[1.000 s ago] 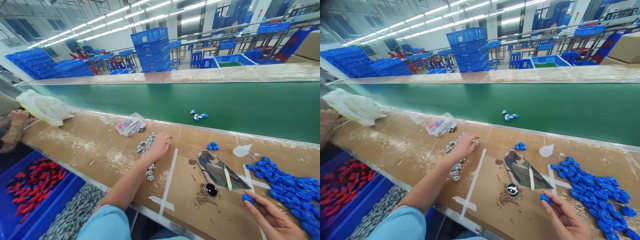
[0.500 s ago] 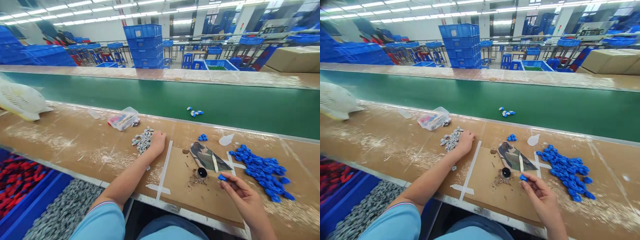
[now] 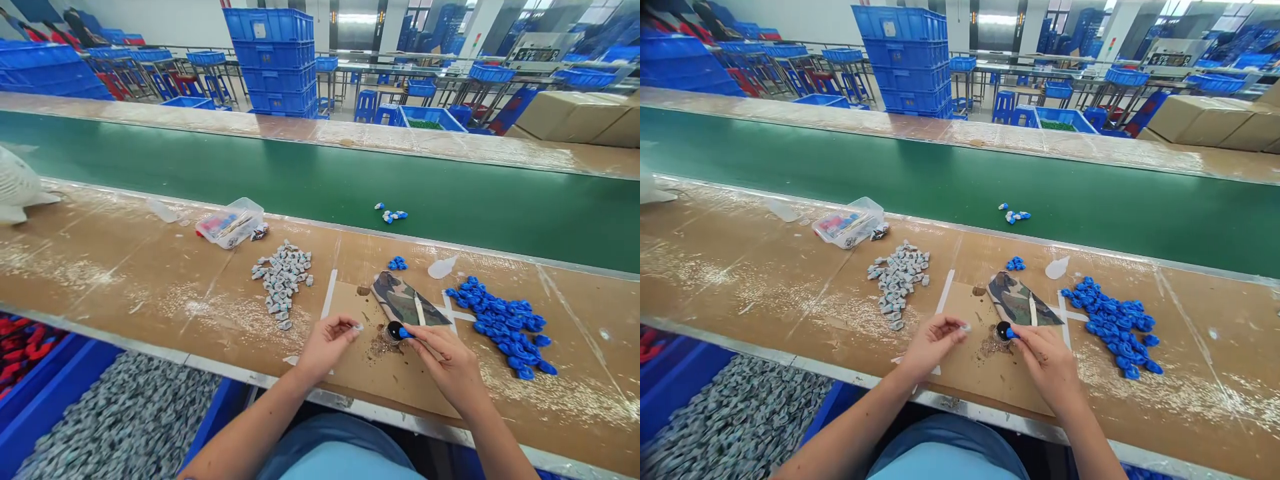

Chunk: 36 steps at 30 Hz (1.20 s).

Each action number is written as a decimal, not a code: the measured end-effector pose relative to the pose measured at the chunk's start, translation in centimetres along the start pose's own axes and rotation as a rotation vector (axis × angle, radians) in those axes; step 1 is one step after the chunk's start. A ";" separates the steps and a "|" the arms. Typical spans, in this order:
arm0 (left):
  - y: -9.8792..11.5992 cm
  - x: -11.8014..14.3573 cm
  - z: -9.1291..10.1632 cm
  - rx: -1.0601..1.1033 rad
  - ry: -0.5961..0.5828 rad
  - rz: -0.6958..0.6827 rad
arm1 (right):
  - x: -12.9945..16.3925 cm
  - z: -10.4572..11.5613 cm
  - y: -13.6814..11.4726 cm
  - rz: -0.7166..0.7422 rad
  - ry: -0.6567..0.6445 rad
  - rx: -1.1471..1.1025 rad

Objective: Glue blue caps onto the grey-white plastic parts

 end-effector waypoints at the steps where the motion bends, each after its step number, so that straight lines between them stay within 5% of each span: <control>1: -0.4 0.4 -0.7 0.034 -0.004 0.030 | -0.1 0.0 -0.2 0.021 -0.005 0.015; 5: -1.4 1.0 -2.7 0.101 -0.032 0.073 | -0.2 -0.4 -0.1 -0.035 -0.040 0.006; 11: -1.8 1.0 -4.1 0.117 -0.081 0.047 | 0.5 -1.0 2.3 -0.569 -0.042 -0.365; 15: -2.0 1.2 -4.3 0.166 -0.090 0.036 | 0.4 -0.8 2.0 -0.690 -0.078 -0.479; 22: -2.4 1.3 -4.6 0.182 -0.121 0.059 | 1.0 -1.3 0.2 -0.585 -0.136 -0.535; 30: -2.4 1.6 -4.6 0.185 -0.186 0.042 | 1.5 -1.8 -1.8 -0.216 -0.139 -0.265; 36: -1.7 1.7 -4.3 -0.004 -0.255 -0.056 | 0.8 -1.2 -2.2 -0.050 -0.249 -0.243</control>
Point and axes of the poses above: each hand's wrist, its own x-axis away from the middle knuckle, its own z-axis out of the back of the hand, y = z × x, the point moved 4 cm from there along -x, towards the middle knuckle
